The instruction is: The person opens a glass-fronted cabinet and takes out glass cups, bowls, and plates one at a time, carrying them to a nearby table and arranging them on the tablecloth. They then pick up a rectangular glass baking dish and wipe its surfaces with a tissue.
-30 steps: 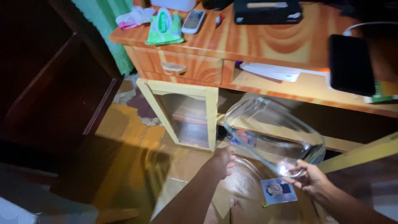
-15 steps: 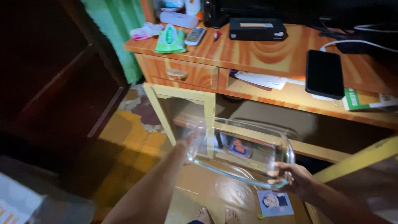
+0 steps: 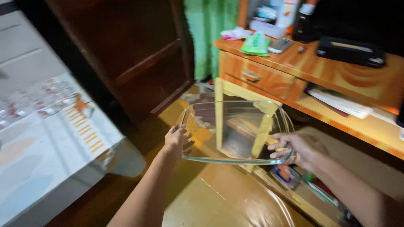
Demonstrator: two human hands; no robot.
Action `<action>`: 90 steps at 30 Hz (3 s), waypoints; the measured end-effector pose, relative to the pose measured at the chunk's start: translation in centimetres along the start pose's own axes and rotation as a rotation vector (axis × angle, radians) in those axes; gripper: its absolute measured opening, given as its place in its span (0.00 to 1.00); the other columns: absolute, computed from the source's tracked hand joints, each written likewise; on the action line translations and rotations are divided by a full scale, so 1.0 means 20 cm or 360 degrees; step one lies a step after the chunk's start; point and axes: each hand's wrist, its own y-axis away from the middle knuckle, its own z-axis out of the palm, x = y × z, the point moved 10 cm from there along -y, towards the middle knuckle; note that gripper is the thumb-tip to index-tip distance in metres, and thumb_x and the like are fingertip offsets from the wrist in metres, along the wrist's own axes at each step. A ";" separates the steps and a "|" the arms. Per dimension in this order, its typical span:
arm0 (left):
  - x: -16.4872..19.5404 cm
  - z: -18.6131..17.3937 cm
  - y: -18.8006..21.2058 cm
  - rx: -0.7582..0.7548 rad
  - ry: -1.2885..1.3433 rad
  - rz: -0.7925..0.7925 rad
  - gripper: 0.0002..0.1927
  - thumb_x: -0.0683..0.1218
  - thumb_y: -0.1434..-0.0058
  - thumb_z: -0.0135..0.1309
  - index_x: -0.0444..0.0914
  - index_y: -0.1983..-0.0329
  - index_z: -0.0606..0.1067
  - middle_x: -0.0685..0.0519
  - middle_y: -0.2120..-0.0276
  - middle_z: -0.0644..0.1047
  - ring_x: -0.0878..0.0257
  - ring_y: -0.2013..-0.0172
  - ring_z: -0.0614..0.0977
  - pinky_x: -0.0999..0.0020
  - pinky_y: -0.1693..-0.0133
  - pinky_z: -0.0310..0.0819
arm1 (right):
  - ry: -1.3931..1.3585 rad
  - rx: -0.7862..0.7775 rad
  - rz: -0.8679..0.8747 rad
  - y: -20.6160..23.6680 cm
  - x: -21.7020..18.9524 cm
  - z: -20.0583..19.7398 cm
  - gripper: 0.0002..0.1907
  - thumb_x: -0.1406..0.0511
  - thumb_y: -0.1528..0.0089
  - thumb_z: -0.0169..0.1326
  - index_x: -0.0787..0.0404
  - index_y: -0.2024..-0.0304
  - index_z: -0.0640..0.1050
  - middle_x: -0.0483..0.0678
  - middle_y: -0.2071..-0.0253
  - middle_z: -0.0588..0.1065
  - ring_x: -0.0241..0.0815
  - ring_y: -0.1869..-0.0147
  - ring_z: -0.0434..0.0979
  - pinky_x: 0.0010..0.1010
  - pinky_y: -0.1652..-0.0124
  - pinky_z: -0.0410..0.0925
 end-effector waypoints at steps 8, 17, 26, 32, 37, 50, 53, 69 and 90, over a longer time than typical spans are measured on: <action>0.40 -0.70 0.20 0.0138 0.0320 0.0457 0.12 0.43 0.32 0.43 0.48 0.50 0.73 0.60 0.62 0.76 0.65 0.64 0.80 0.52 0.63 0.74 | 0.0131 0.0054 -0.0389 0.13 -0.46 0.66 0.26 0.63 0.36 0.44 0.66 0.37 0.71 0.62 0.52 0.81 0.49 0.62 0.84 0.38 0.74 0.74; 0.67 -1.79 0.20 0.0287 0.0329 0.0486 0.15 0.41 0.36 0.44 0.49 0.48 0.72 0.54 0.64 0.75 0.56 0.66 0.78 0.57 0.66 0.77 | 0.0186 -0.0016 -0.0508 0.34 -0.52 1.72 0.23 0.62 0.33 0.44 0.65 0.39 0.74 0.63 0.53 0.82 0.52 0.61 0.83 0.37 0.75 0.73; 0.73 -2.42 0.33 0.0473 0.0434 0.0280 0.14 0.46 0.34 0.44 0.53 0.47 0.71 0.54 0.58 0.76 0.53 0.57 0.79 0.48 0.58 0.68 | 0.0275 -0.0286 -0.0441 0.20 -0.64 2.46 0.24 0.65 0.35 0.44 0.66 0.38 0.72 0.64 0.51 0.81 0.52 0.60 0.84 0.36 0.75 0.74; 0.83 -2.71 0.09 0.0567 0.0494 0.0242 0.12 0.49 0.32 0.44 0.52 0.47 0.70 0.54 0.57 0.76 0.51 0.55 0.78 0.46 0.55 0.68 | 0.0374 -0.0375 -0.0371 -0.09 -0.70 2.86 0.25 0.64 0.34 0.43 0.66 0.35 0.71 0.64 0.48 0.80 0.51 0.61 0.84 0.34 0.75 0.74; 0.86 -2.96 -0.17 0.0677 0.0543 0.0182 0.12 0.47 0.32 0.44 0.51 0.46 0.71 0.54 0.57 0.75 0.50 0.53 0.78 0.39 0.52 0.68 | 0.0501 -0.0459 -0.0292 -0.36 -0.73 3.23 0.25 0.64 0.33 0.40 0.62 0.33 0.69 0.65 0.47 0.81 0.52 0.57 0.85 0.36 0.71 0.75; 0.67 -3.83 -0.77 0.1152 0.0386 0.0295 0.08 0.45 0.34 0.54 0.37 0.55 0.77 0.50 0.65 0.80 0.60 0.64 0.78 0.63 0.63 0.72 | 0.0685 -0.0552 0.0088 -0.78 -0.68 3.96 0.26 0.77 0.41 0.49 0.63 0.40 0.76 0.64 0.56 0.78 0.49 0.69 0.83 0.38 0.71 0.76; 0.64 -3.90 -0.81 0.1094 0.0502 0.0239 0.07 0.43 0.33 0.51 0.37 0.56 0.78 0.47 0.68 0.80 0.58 0.70 0.78 0.62 0.69 0.73 | 0.0644 -0.0553 0.0092 -0.94 -0.65 4.09 0.25 0.77 0.42 0.52 0.61 0.42 0.79 0.60 0.62 0.77 0.46 0.72 0.79 0.37 0.72 0.78; 0.98 -3.85 -0.81 0.0782 0.0314 0.0011 0.11 0.32 0.44 0.59 0.38 0.63 0.74 0.50 0.69 0.79 0.61 0.73 0.78 0.64 0.72 0.71 | 0.0814 -0.0419 0.0137 -1.53 -0.65 4.28 0.20 0.74 0.40 0.58 0.49 0.49 0.82 0.40 0.64 0.76 0.34 0.64 0.73 0.41 0.63 0.77; 1.22 -3.81 -0.61 0.1139 -0.0621 0.0304 0.35 0.52 0.44 0.68 0.41 0.37 0.66 0.38 0.42 0.68 0.44 0.42 0.70 0.49 0.41 0.65 | 0.1290 0.0358 -0.1178 -1.17 -1.14 4.17 0.25 0.62 0.44 0.70 0.61 0.45 0.80 0.57 0.48 0.78 0.49 0.48 0.77 0.41 0.50 0.69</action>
